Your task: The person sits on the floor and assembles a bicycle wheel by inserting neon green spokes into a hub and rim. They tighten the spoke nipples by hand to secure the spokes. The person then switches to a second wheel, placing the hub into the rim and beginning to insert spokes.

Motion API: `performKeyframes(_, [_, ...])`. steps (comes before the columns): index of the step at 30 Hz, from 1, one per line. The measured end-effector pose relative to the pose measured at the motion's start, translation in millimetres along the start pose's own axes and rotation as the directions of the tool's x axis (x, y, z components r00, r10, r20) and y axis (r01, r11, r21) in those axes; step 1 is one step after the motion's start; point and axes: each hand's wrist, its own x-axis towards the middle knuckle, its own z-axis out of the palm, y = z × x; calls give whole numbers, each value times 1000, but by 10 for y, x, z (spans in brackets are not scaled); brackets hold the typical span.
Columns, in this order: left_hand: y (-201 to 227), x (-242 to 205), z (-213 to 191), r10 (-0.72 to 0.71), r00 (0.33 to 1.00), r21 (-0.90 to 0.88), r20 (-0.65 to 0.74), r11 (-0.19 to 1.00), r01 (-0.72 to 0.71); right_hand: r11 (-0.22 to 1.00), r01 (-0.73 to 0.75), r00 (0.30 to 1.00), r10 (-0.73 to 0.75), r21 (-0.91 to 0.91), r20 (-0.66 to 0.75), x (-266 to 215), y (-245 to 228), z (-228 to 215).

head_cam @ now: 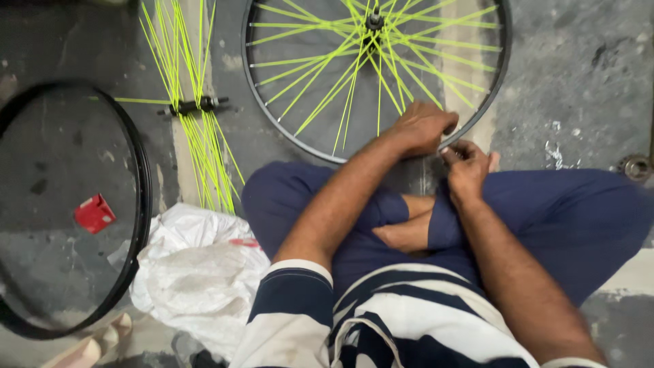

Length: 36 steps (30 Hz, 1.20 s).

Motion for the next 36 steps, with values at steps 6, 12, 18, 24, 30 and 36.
performKeyframes(6, [-220,211,151,4,972,-207,235,977,46,988,82,996,-84,-134,-12,-30,2,-3])
performKeyframes(12, [-202,151,187,-12,970,-211,241,975,64,993,14,1000,-12,-118,13,-45,-17,8])
performKeyframes(18, [-182,161,181,-15,968,-157,251,986,56,994,51,999,-49,-94,15,-63,-42,0])
performKeyframes(24, [-168,153,133,4,971,-203,237,978,45,984,35,999,-37,-173,-6,-145,-246,28])
performKeyframes(30, [-169,142,87,4,968,-232,251,971,56,998,35,999,-33,-51,27,-62,-38,0])
performKeyframes(36, [-198,135,155,27,974,-213,226,977,23,957,-172,985,158,232,76,-64,0,-47])
